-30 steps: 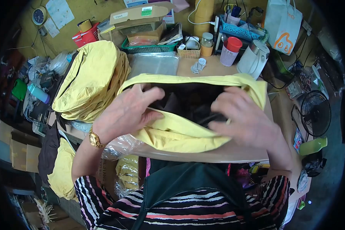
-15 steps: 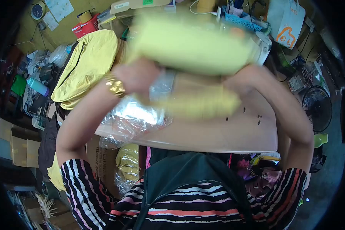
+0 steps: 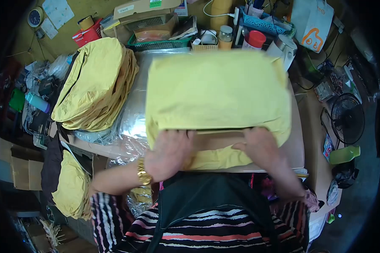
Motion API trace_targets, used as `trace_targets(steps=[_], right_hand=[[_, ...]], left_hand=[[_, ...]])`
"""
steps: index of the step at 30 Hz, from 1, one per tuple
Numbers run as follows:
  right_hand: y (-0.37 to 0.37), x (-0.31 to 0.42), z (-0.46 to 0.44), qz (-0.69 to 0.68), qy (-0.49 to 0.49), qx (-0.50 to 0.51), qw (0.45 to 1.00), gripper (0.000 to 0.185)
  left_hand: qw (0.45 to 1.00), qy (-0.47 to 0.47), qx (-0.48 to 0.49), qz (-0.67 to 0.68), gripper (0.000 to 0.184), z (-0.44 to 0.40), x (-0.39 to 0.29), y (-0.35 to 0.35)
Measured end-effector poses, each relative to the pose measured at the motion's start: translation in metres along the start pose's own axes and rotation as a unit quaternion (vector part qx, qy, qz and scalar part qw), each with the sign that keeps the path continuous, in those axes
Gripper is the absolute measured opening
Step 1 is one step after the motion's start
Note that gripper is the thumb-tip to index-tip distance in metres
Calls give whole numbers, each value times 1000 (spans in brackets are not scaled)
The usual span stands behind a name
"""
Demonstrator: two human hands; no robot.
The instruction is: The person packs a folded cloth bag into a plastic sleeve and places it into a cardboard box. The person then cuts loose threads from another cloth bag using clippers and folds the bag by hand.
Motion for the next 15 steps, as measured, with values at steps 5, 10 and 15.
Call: trace_targets(steps=[5, 10, 15], right_hand=[[125, 32, -19, -81, -62, -117, 988, 66], [152, 46, -23, -62, -36, -69, 995, 67], [143, 46, -23, -126, -27, 0, 992, 67]], left_hand=[[970, 32, -168, 172, 60, -51, -36, 106], [945, 4, -135, 298, 57, -87, -36, 109], [946, -35, -155, 283, 46, -120, -25, 96]])
Point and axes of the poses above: each hand's wrist, its own z-axis away from the middle knuckle, its own y-axis out of the palm, x = y × z, the point moved 5 cm from there along -z, towards the middle knuckle, and after that the axes turned 5 degrees about y, right-handed, at the moved point
